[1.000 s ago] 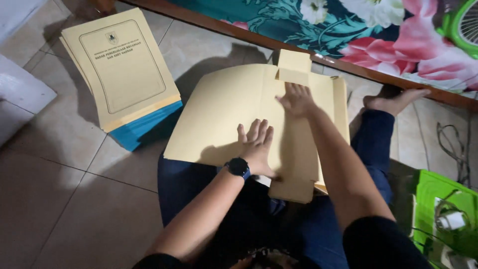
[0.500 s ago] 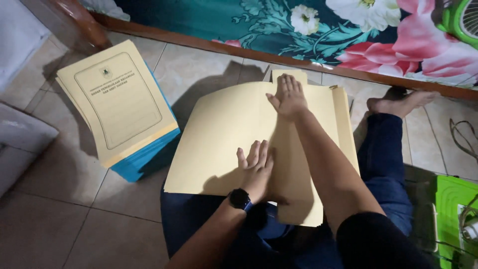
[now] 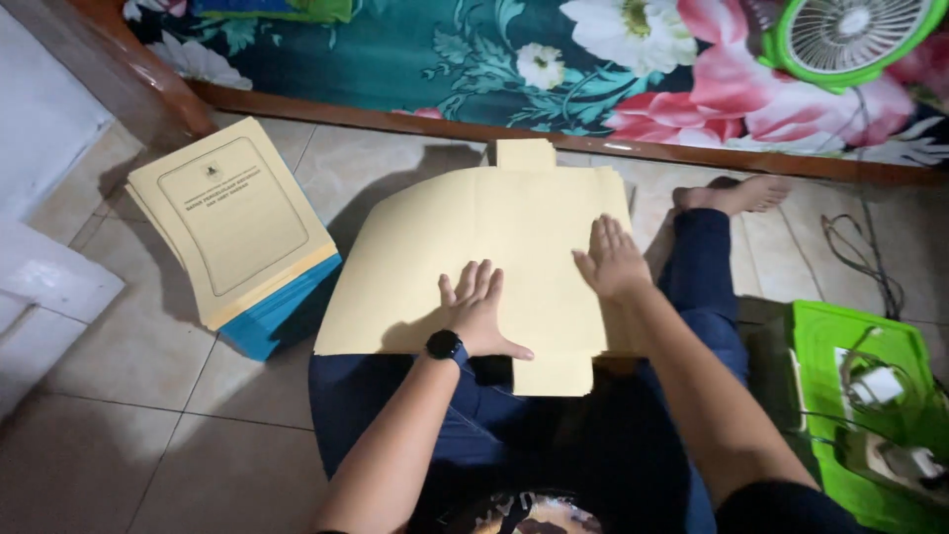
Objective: Unfolding and smoothing out large yellow paper folders on the floor.
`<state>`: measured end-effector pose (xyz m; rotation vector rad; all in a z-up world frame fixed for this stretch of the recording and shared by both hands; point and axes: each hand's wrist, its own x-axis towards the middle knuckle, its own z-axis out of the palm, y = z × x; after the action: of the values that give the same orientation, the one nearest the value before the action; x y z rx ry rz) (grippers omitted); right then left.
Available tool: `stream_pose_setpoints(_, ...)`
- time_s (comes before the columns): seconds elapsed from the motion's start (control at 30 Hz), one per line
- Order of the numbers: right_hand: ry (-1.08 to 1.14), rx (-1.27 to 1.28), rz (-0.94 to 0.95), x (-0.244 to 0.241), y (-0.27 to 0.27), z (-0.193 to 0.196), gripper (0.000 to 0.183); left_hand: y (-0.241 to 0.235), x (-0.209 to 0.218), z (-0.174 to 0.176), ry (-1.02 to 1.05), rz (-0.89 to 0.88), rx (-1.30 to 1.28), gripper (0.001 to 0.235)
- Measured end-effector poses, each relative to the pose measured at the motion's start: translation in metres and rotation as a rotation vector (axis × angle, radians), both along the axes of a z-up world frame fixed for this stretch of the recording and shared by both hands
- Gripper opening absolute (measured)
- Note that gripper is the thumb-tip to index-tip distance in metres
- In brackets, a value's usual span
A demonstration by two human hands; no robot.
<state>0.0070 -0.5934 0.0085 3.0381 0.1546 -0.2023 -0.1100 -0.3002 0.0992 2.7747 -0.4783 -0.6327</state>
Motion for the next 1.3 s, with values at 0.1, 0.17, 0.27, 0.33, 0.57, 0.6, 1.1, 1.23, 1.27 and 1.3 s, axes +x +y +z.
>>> stream_pose_setpoints(0.1, 0.01, 0.08, -0.009, -0.081, 0.019, 0.042, 0.084, 0.0, -0.005, 0.01, -0.008, 0.016, 0.02, 0.144)
stream_pose_setpoints(0.17, -0.041, 0.115, 0.053, -0.114, 0.017, 0.035, 0.083, 0.001, -0.01, 0.021, 0.014, 0.011, 0.043, 0.138)
stream_pose_setpoints(0.27, 0.007, 0.07, 0.047, -0.139, 0.014, 0.02, 0.093, 0.001, -0.012, 0.024, -0.011, 0.021, 0.034, 0.139)
stream_pose_setpoints(0.33, 0.124, 0.099, 0.031, -0.132, 0.003, 0.005, 0.103, -0.001, -0.013, 0.022, -0.008, 0.027, 0.028, 0.14)
stream_pose_setpoints(0.57, 0.457, 0.18, 0.048, -0.081, 0.0, 0.003, 0.155, 0.0, -0.018, 0.023, -0.028, 0.02, 0.021, 0.143)
stream_pose_setpoints(0.6, 0.457, 0.166, 0.081, -0.075, 0.004, 0.004, 0.155, 0.001, -0.018, 0.026, -0.031, 0.054, 0.016, 0.143)
stream_pose_setpoints(1.1, 0.328, 0.168, 0.308, -0.046, 0.033, -0.025, 0.165, 0.1, 0.131, -0.131, -0.783, 0.132, -0.26, 0.019)
stream_pose_setpoints(1.23, 0.381, 0.191, 0.273, -0.043, 0.038, -0.015, 0.166, 0.214, 0.166, -0.106, -0.693, 0.775, -0.06, 0.063)
stream_pose_setpoints(1.27, 0.407, 0.187, 0.274, -0.045, 0.037, -0.015, 0.163, 0.239, 0.164, -0.105, -0.474, 0.873, 0.239, 0.101)
stream_pose_setpoints(1.3, 0.406, 0.189, 0.273, -0.046, 0.04, -0.011, 0.163, 0.246, 0.149, -0.083, -0.476, 0.871, 0.24, 0.101)
